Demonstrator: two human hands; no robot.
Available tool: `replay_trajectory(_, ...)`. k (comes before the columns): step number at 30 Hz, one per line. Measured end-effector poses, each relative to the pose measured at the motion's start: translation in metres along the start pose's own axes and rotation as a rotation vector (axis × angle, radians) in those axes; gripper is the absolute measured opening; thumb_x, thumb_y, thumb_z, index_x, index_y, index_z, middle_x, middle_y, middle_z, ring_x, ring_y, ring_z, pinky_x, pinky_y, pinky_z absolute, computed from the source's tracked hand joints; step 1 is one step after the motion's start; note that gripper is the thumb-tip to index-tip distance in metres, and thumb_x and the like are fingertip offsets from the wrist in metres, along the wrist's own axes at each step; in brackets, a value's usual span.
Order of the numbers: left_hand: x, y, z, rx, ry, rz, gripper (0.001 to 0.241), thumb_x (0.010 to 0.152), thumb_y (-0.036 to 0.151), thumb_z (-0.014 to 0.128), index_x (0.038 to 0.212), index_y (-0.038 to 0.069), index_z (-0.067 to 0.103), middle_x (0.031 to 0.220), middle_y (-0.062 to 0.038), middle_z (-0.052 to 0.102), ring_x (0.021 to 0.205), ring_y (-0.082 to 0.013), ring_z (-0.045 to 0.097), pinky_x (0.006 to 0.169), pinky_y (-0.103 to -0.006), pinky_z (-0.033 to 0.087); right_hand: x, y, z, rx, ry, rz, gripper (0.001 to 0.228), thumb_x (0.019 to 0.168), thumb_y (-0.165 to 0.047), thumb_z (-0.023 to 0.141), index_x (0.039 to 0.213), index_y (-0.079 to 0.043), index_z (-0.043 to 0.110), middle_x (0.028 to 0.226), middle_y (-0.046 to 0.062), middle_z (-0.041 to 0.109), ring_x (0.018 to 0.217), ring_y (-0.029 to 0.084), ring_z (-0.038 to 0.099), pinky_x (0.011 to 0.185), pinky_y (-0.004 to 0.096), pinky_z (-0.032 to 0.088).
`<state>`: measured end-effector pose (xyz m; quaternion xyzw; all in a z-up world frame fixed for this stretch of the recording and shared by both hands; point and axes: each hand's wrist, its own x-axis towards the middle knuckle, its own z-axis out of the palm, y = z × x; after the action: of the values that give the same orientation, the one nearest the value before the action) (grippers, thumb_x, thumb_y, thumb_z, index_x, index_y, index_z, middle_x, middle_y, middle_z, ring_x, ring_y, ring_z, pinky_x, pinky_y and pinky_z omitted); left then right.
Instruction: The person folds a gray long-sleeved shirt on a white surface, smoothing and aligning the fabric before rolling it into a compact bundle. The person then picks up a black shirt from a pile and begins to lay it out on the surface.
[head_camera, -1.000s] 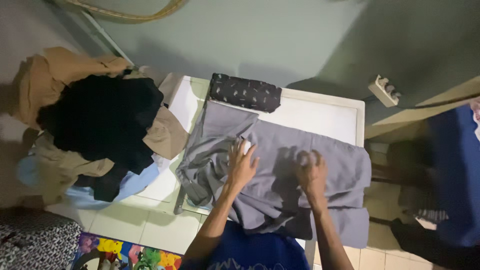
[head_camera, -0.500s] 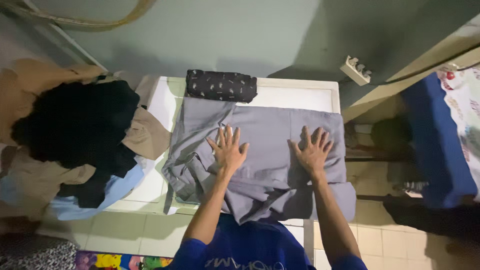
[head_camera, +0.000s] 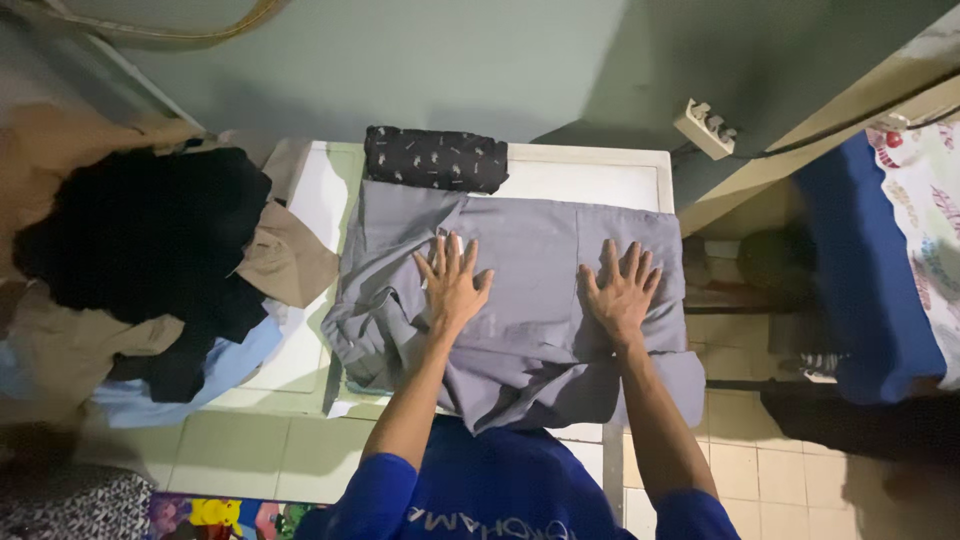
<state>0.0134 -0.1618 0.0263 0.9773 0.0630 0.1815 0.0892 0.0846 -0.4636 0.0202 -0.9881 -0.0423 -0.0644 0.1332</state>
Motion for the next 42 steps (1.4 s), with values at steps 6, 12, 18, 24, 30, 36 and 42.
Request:
replay_trajectory(6,-0.003,0.000,-0.001,-0.168,0.020,0.069,0.040,0.094,0.038,0.070,0.126,0.014,0.067,0.126,-0.016,0.056,0.132,-0.0373,0.049,0.126,-0.0662,0.024,0.003,0.011,0.012,-0.014,0.034,-0.042,0.078,0.097,-0.067,0.049,0.162,-0.024,0.036,0.168,0.025,0.024,0.156,0.046,0.015,0.124,0.065,0.007)
replay_trajectory(12,-0.006,-0.005,-0.005,-0.204,0.062,0.108,0.038,0.086,0.034,0.073,0.119,0.016,0.072,0.115,-0.011,0.058,0.123,-0.0324,0.053,0.117,-0.0701,0.019,-0.004,0.012,0.002,0.024,-0.003,-0.096,0.077,0.089,-0.056,0.064,0.153,-0.018,0.045,0.163,0.023,0.028,0.150,0.047,0.019,0.116,0.068,0.012)
replay_trajectory(18,-0.062,0.008,-0.028,-0.283,-0.014,0.045,0.037,0.086,0.032,0.074,0.120,0.016,0.073,0.121,-0.013,0.057,0.123,-0.0350,0.052,0.118,-0.0639,0.025,-0.068,-0.008,-0.008,0.198,0.056,-0.339,0.042,0.092,-0.032,0.071,0.132,-0.019,0.064,0.159,0.009,0.047,0.150,0.042,0.042,0.126,0.062,0.030)
replay_trajectory(24,-0.087,0.010,-0.049,-0.082,-0.264,-0.014,0.055,0.088,0.050,0.069,0.132,0.016,0.066,0.122,-0.016,0.055,0.120,-0.0358,0.050,0.116,-0.0713,0.019,-0.100,-0.025,-0.026,0.095,-0.148,-0.204,0.079,0.077,-0.054,0.075,0.146,-0.023,0.052,0.156,0.013,0.040,0.147,0.042,0.033,0.114,0.074,0.020)
replay_trajectory(30,-0.086,0.003,-0.065,-0.048,-0.437,0.086,0.084,0.089,0.066,0.061,0.153,0.015,0.043,0.146,-0.020,0.046,0.132,-0.0385,0.045,0.118,-0.0733,0.015,-0.101,-0.021,-0.033,0.032,-0.234,-0.312,0.101,0.081,-0.074,0.063,0.162,-0.024,0.029,0.169,0.019,0.020,0.156,0.045,0.012,0.113,0.080,0.008)
replay_trajectory(36,-0.086,0.002,-0.081,-0.043,-0.539,0.156,0.108,0.076,0.080,0.064,0.159,0.019,0.030,0.161,-0.025,0.025,0.151,-0.0401,0.023,0.115,-0.0754,0.008,-0.101,-0.018,-0.042,0.046,-0.327,-0.314,0.112,0.071,-0.079,0.065,0.161,-0.025,0.027,0.168,0.019,0.016,0.155,0.045,0.006,0.112,0.079,0.004)
replay_trajectory(42,-0.078,-0.001,-0.071,-0.087,-0.556,0.175,0.124,0.064,0.083,0.072,0.161,0.021,0.026,0.163,-0.027,0.021,0.153,-0.0406,0.019,0.113,-0.0783,0.005,-0.093,-0.014,-0.033,0.039,-0.281,-0.295,0.108,0.076,-0.081,0.061,0.161,-0.022,0.028,0.168,0.020,0.017,0.155,0.045,0.007,0.113,0.078,0.001)
